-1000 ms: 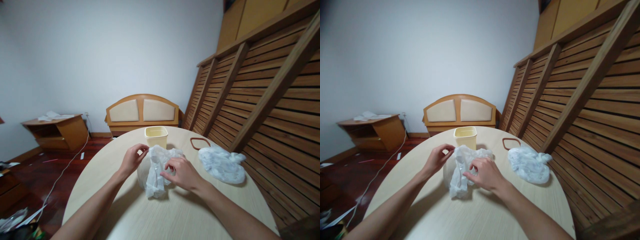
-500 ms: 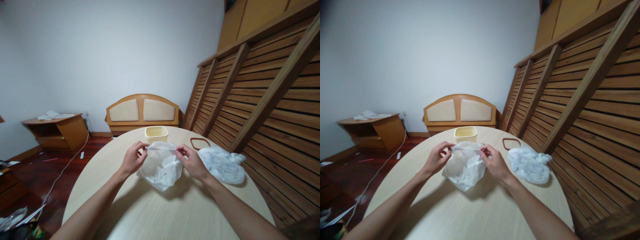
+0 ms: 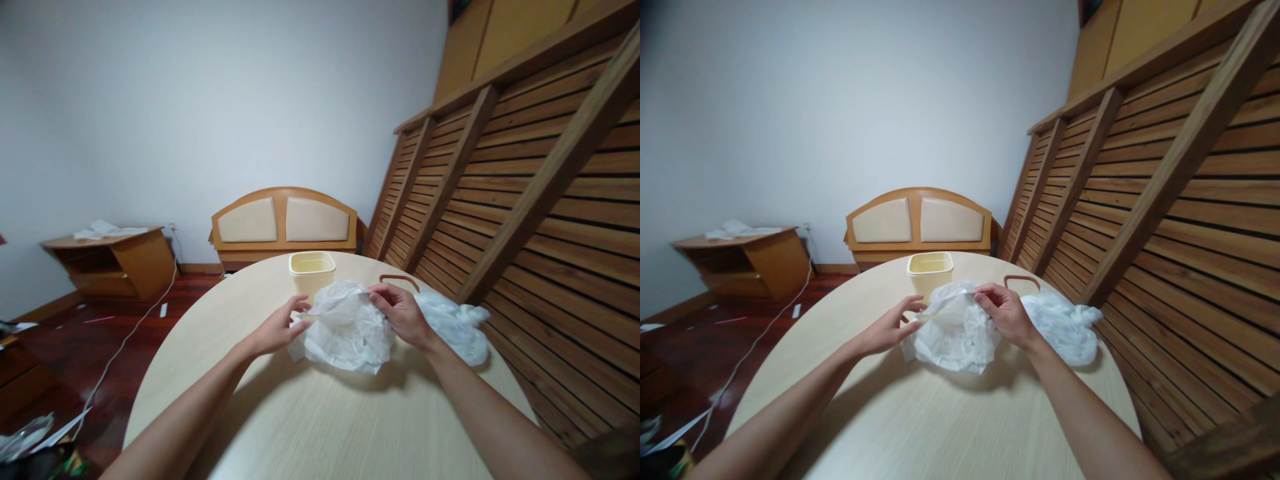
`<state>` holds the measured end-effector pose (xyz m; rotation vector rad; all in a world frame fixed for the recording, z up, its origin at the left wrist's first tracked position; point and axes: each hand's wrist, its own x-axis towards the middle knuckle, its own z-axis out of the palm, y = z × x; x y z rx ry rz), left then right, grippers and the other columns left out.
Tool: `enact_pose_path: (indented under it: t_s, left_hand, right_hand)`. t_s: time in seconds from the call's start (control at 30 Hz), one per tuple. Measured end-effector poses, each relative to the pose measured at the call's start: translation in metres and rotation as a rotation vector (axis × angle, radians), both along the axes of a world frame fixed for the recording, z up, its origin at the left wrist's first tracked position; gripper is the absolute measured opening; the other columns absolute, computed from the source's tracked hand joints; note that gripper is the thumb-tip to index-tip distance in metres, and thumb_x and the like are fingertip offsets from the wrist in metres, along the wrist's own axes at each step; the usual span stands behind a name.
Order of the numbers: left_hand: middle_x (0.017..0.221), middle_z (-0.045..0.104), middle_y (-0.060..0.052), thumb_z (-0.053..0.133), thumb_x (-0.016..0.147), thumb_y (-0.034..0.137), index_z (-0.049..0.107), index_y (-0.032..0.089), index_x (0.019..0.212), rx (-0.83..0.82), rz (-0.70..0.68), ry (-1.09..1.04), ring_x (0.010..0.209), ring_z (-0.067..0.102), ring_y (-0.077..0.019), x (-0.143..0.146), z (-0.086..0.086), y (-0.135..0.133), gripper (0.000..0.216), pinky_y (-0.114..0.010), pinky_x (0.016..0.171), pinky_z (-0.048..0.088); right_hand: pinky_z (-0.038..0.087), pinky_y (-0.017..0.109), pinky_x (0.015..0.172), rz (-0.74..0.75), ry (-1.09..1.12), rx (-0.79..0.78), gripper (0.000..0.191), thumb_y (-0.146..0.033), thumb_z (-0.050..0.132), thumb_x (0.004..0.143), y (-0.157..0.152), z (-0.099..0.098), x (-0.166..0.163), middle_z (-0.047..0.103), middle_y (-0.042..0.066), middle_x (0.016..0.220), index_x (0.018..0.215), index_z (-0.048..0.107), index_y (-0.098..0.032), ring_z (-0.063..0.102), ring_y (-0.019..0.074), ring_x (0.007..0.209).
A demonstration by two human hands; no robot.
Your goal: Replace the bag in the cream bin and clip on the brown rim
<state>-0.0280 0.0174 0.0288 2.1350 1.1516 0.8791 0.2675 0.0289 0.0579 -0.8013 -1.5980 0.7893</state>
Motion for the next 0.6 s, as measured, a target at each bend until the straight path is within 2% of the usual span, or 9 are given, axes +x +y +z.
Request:
enact_pose_path:
  t_s: [0.2, 0.3, 0.4, 0.5, 0.57, 0.6]
  left_hand:
    - [0.132, 0.062, -0.018, 0.061, 0.082, 0.031, 0.051, 0.015, 0.134, 0.097, 0.205, 0.179, 0.104, 0.065, -0.0279, -0.003, -0.019, 0.008, 0.055, -0.043, 0.092, 0.05]
    - [0.122, 0.068, -0.015, 0.063, 0.081, 0.031, 0.052, 0.017, 0.134, 0.004, 0.212, 0.169, 0.09, 0.068, -0.0245, 0.001, -0.026, 0.009, 0.056, -0.036, 0.081, 0.052]
    - [0.1, 0.074, -0.01, 0.067, 0.076, 0.026, 0.057, 0.017, 0.128, -0.043, 0.188, 0.157, 0.079, 0.067, -0.022, 0.007, -0.03, 0.009, 0.053, -0.03, 0.071, 0.049]
    - [0.081, 0.072, -0.004, 0.064, 0.074, 0.02, 0.069, 0.018, 0.104, -0.024, 0.216, 0.11, 0.072, 0.063, -0.0199, 0.009, -0.029, 0.011, 0.031, -0.027, 0.065, 0.043]
    - [0.072, 0.069, -0.003, 0.06, 0.075, 0.021, 0.069, 0.018, 0.082, -0.004, 0.247, 0.064, 0.067, 0.061, -0.0185, 0.007, -0.025, 0.013, 0.011, -0.027, 0.063, 0.041]
    - [0.069, 0.067, -0.003, 0.059, 0.076, 0.023, 0.066, 0.018, 0.075, 0.007, 0.267, 0.041, 0.065, 0.06, -0.0181, 0.005, -0.022, 0.015, 0.009, -0.027, 0.062, 0.041]
  right_hand:
    - [0.048, 0.027, 0.056, -0.127, -0.017, 0.017, 0.043, -0.062, 0.075, 0.071, 0.017, -0.002, 0.029, 0.07, 0.004, 0.071, 0.078, 0.076, -0.02, 0.06, 0.0175, 0.063]
    - [0.051, 0.03, 0.058, -0.213, -0.007, 0.029, 0.044, -0.063, 0.077, 0.067, 0.024, -0.001, 0.04, 0.073, 0.006, 0.075, 0.076, 0.076, -0.02, 0.064, 0.0198, 0.066]
    - [0.053, 0.031, 0.059, -0.271, 0.016, 0.04, 0.044, -0.062, 0.077, 0.066, 0.028, -0.002, 0.047, 0.074, 0.007, 0.075, 0.077, 0.076, -0.019, 0.064, 0.02, 0.065]
    - [0.052, 0.031, 0.06, -0.32, 0.007, 0.074, 0.043, -0.061, 0.076, 0.068, 0.033, -0.004, 0.053, 0.074, 0.007, 0.075, 0.079, 0.076, -0.019, 0.064, 0.0198, 0.066]
    - [0.051, 0.03, 0.061, -0.361, -0.006, 0.097, 0.041, -0.059, 0.075, 0.071, 0.037, -0.006, 0.057, 0.073, 0.006, 0.074, 0.08, 0.076, -0.019, 0.063, 0.0193, 0.065]
    - [0.051, 0.03, 0.061, -0.384, -0.01, 0.104, 0.04, -0.058, 0.074, 0.071, 0.039, -0.008, 0.06, 0.073, 0.006, 0.073, 0.08, 0.076, -0.019, 0.063, 0.019, 0.065]
